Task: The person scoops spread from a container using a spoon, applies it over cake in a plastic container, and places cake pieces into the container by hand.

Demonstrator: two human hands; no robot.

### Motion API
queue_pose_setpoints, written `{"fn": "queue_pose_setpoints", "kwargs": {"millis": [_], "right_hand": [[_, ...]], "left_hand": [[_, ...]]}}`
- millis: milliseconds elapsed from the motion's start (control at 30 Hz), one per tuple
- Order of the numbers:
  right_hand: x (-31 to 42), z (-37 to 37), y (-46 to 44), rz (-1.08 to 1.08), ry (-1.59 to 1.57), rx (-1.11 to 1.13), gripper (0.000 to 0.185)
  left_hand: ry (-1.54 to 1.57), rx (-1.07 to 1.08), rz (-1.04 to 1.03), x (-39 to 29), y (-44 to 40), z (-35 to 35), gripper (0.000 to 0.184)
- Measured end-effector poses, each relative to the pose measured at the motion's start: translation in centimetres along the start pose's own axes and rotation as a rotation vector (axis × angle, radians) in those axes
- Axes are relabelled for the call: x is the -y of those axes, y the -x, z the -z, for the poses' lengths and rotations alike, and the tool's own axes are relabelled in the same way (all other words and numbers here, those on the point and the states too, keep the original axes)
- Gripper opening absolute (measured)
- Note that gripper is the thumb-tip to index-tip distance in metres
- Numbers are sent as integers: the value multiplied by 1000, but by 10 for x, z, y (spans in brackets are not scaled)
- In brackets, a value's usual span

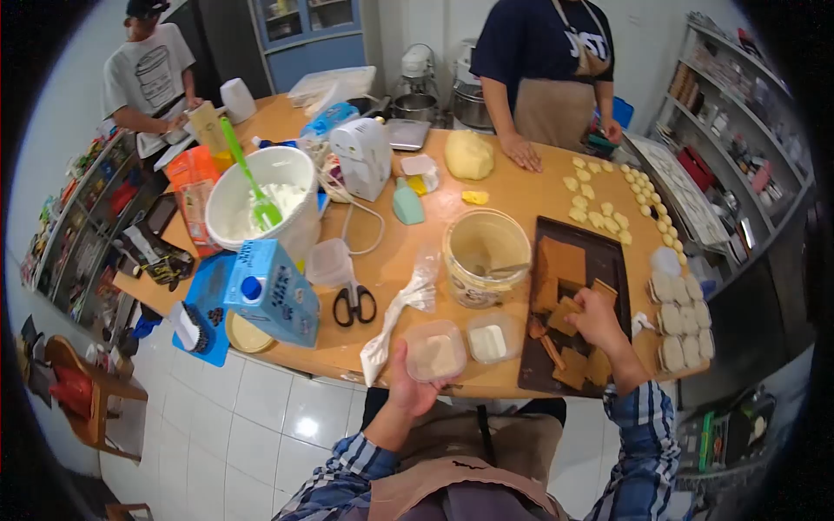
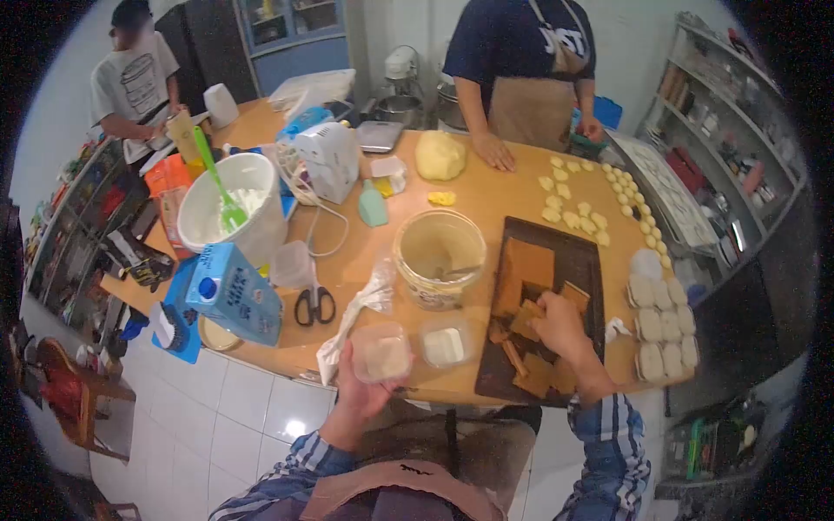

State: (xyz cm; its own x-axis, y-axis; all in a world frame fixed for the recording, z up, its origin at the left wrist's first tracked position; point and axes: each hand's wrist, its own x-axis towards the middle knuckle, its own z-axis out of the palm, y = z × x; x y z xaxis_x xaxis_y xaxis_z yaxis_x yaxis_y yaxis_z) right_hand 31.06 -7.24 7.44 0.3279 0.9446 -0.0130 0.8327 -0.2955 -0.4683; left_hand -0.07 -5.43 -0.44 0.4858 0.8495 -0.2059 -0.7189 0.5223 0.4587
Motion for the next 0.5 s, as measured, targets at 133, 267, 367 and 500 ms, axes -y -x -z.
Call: {"fn": "queue_pose_setpoints", "kwargs": {"millis": [133, 267, 367, 500], "right_hand": [[-11, 11, 0, -48, -49, 23, 31], [-9, 31, 11, -112, -354, 2, 29], [-51, 26, 4, -38, -371, -97, 28], [-25, 49, 24, -69, -716, -26, 29]], "left_hand": [[-87, 8, 53, -5, 4, -1, 66], [-126, 23, 99, -7, 8, 4, 59], [-191, -41, 69, -9, 11, 1, 58], [-209, -52, 36, -15, 16, -4, 57]]}}
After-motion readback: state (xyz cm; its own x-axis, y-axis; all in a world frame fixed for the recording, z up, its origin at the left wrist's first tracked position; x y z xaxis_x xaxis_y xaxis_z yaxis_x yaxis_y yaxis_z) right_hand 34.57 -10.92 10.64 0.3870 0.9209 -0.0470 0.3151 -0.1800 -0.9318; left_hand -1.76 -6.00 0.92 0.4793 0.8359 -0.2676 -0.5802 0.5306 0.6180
